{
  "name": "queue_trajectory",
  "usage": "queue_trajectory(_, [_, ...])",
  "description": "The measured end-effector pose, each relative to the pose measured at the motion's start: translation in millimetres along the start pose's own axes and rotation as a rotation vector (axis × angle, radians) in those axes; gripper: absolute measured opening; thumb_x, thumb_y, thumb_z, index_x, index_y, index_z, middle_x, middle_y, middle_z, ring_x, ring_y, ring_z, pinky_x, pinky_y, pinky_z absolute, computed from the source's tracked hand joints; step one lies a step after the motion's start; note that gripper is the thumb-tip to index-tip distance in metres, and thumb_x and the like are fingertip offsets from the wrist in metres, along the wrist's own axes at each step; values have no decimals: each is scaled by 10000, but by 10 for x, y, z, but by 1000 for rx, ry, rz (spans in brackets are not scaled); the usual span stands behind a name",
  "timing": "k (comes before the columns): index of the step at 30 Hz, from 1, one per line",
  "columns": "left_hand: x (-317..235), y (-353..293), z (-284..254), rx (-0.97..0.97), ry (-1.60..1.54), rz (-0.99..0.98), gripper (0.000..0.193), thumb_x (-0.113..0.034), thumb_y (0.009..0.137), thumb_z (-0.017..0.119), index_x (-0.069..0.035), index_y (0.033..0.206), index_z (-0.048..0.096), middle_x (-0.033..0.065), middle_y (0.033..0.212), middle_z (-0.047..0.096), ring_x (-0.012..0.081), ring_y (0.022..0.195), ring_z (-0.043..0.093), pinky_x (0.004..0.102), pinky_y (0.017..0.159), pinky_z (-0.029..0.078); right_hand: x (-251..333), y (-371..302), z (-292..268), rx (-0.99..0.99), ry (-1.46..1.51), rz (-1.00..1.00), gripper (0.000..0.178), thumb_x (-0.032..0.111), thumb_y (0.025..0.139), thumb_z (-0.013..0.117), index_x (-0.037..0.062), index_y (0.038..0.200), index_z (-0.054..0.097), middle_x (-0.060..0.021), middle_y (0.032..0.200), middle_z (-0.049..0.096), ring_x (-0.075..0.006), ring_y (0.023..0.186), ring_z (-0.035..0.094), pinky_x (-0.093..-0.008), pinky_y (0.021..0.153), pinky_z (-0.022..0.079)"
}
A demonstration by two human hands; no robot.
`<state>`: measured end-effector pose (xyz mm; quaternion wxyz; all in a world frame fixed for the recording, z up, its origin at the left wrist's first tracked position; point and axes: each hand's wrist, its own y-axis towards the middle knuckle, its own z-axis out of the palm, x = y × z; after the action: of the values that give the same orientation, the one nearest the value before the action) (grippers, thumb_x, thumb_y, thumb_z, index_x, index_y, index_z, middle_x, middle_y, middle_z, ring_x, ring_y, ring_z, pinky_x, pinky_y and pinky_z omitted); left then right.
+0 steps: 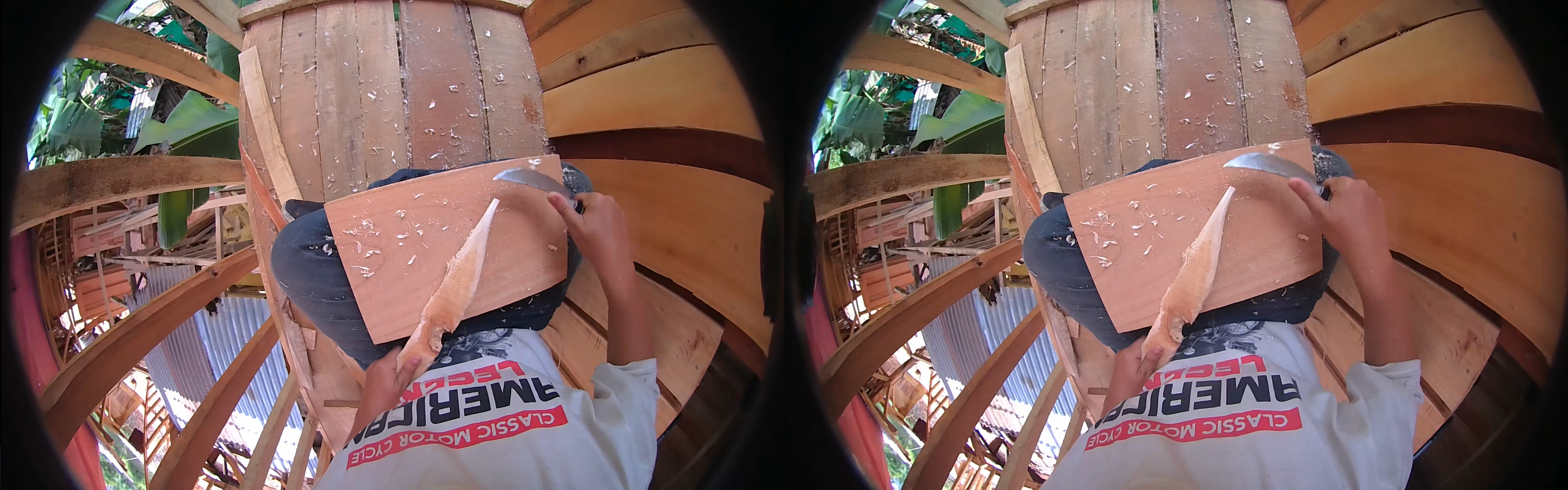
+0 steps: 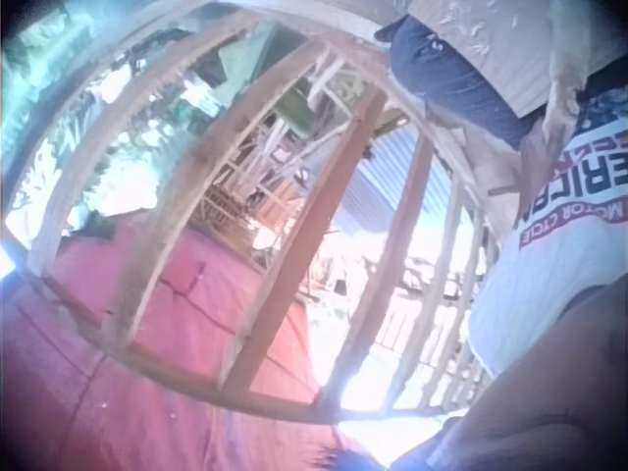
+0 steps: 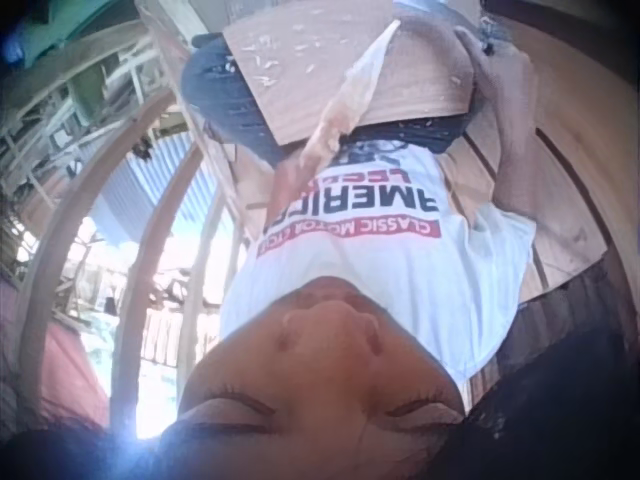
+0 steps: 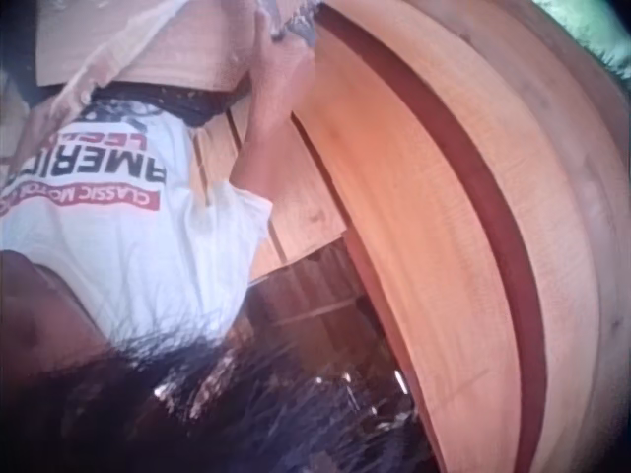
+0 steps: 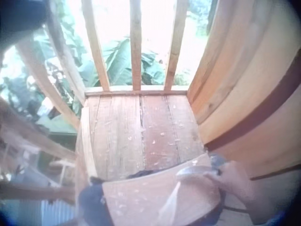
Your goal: The person sits on a wooden floor and uses a curved knife to carve a long, thin piece of wood. They hold the wood in their left hand and shave off thin strips with the knife in their right hand, creating a pile of wood shavings on the floor.
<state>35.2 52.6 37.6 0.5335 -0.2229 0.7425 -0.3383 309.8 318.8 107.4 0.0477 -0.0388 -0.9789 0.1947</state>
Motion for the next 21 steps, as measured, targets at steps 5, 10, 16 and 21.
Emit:
queue_trajectory(5, [-15,27,-1,2,-28,60,468,-427,943,544,23,1043,619,265,793,636,440,790,635,439,663,491,230,-446,267,239,-17,-217,678,641,794,607,-28,755,714,-227,636,625,-380,643,649,-417,635,526])
queue_trajectory(10, [-47,23,17,-13,-37,54,443,-419,949,538,5,1045,626,251,793,642,435,792,640,425,670,496,92,-139,360,17,-2,-139,754,709,789,556,-27,728,706,-238,651,630,-370,629,653,-419,612,527])
queue_trajectory(16, [113,-28,33,-32,2,68,466,-436,964,511,6,1059,625,242,779,644,407,767,656,400,669,496,-454,310,-172,-49,190,203,740,668,816,568,-53,690,675,-257,654,623,-411,673,651,-439,625,519])
queue_trajectory(21, [27,15,1,103,-215,7,466,-399,1001,457,33,1034,628,131,819,654,197,769,613,318,718,481,-97,-133,138,-13,228,11,676,624,818,600,-41,732,690,-237,637,619,-371,648,651,-427,617,510])
